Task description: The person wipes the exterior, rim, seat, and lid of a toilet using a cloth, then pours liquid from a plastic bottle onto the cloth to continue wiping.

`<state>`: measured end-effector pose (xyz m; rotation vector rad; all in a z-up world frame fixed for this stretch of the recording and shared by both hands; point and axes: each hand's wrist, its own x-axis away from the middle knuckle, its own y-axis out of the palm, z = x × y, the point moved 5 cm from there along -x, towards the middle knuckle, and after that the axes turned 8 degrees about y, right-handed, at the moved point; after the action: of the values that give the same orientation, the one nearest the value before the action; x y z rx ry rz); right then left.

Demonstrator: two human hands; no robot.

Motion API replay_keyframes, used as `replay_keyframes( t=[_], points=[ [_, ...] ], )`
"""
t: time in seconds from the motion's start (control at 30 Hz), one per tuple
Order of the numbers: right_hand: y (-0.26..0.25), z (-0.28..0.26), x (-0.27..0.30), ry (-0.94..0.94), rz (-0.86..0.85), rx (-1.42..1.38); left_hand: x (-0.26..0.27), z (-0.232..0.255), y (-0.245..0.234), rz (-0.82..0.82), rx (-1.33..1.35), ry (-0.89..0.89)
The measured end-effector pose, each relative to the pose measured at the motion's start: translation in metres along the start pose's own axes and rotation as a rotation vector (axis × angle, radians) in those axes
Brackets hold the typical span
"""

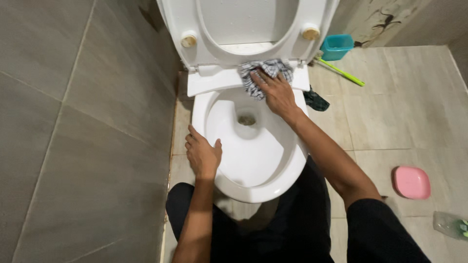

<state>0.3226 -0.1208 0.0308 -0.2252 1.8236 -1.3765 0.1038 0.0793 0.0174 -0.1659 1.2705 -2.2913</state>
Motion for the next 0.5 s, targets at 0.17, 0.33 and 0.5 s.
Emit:
replay_keyframes(
  t=[0.17, 0.33, 0.5],
  points=[
    [0.019, -0.016, -0.035, -0.093, -0.283, 0.096, -0.004, 0.007, -0.006, -0.025, -0.021, -0.016],
    [0.051, -0.076, -0.076, -0.287, -0.395, 0.023, -0.007, 0.008, -0.002, 0.013, -0.033, -0.022],
    [0.038, -0.075, -0.065, -0.278, -0.248, -0.067, -0.006, 0.002, 0.000, 0.011, -0.006, -0.023]
  ],
)
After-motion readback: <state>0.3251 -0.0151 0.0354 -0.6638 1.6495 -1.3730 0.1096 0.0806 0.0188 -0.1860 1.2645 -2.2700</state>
